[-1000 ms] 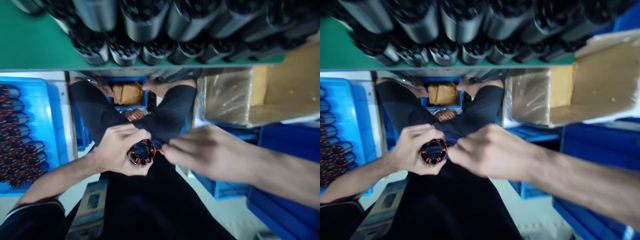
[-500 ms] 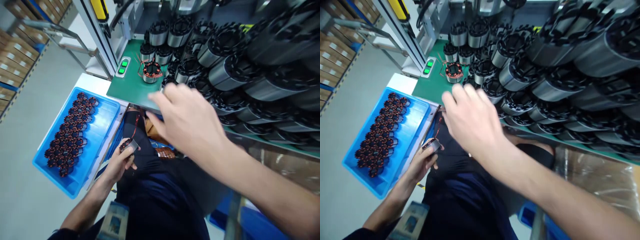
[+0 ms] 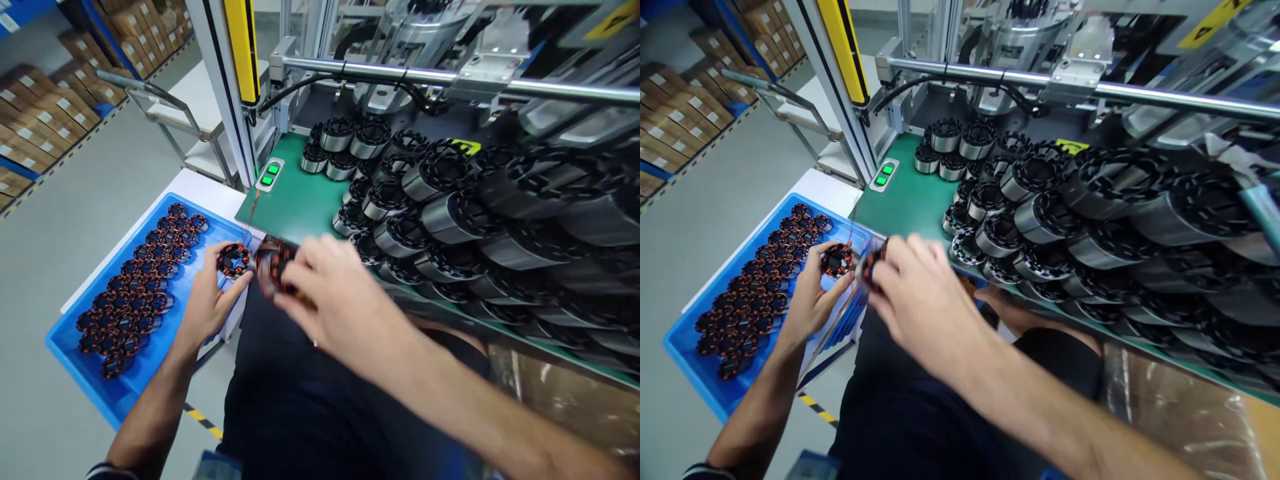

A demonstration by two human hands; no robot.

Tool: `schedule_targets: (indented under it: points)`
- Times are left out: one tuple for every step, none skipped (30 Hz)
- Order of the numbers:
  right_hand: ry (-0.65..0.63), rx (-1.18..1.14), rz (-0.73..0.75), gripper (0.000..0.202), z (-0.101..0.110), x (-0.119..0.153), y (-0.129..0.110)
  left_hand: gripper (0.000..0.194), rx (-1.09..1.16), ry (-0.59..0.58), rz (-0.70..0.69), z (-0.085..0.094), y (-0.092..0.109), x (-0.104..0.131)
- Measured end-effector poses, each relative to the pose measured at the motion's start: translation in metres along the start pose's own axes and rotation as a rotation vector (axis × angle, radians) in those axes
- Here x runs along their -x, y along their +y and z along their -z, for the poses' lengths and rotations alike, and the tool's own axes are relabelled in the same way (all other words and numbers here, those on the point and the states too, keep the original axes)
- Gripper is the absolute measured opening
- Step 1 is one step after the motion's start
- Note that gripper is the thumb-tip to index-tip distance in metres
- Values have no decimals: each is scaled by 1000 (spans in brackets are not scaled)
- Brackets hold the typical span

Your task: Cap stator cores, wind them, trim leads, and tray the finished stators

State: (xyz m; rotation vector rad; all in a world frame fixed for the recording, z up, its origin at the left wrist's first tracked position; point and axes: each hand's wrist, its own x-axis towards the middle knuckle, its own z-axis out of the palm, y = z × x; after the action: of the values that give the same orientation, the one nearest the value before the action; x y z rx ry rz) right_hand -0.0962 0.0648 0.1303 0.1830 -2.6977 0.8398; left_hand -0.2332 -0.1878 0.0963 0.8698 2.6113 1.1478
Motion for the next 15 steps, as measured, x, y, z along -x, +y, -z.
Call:
schedule_targets:
  points:
    - [-38,-146,-18,15,-6,22,-12,58,-55,-14,-53,-5,3,-15]
    - [-75,-269,-71,17,-14,43,-21,59,-103,-27,-100,-12,6,-30]
    - [-108,-367,-144,22,-25,63,-27,58,-147,-37,-143,-21,9,-46]
    - [-137,-445,-206,25,-37,82,-31,57,-192,-48,-178,-31,11,-62]
    - [-161,-491,-265,24,-49,100,-33,57,-236,-64,-203,-41,14,-79]
    - [-170,-514,-318,23,-61,116,-33,56,-274,-81,-219,-50,16,-94]
    - [-167,-530,-364,22,-72,131,-31,56,-306,-101,-226,-58,19,-108]
    - [-155,-538,-401,21,-81,145,-28,57,-337,-115,-226,-63,22,-119]
    - [-134,-544,-434,20,-86,158,-25,61,-369,-121,-225,-66,26,-126]
    - [-102,-552,-459,20,-89,170,-22,68,-400,-111,-230,-66,30,-128]
    - [-65,-558,-483,20,-89,180,-18,76,-429,-88,-248,-64,35,-124]
    - [-20,-560,-505,21,-86,188,-15,84,-453,-59,-284,-61,40,-114]
    - [31,-557,-525,24,-80,195,-12,89,-468,-36,-334,-58,45,-99]
    - [83,-548,-542,26,-73,200,-9,90,-467,-38,-391,-55,50,-81]
    - [131,-534,-555,27,-64,203,-6,85,-444,-88,-441,-55,54,-60]
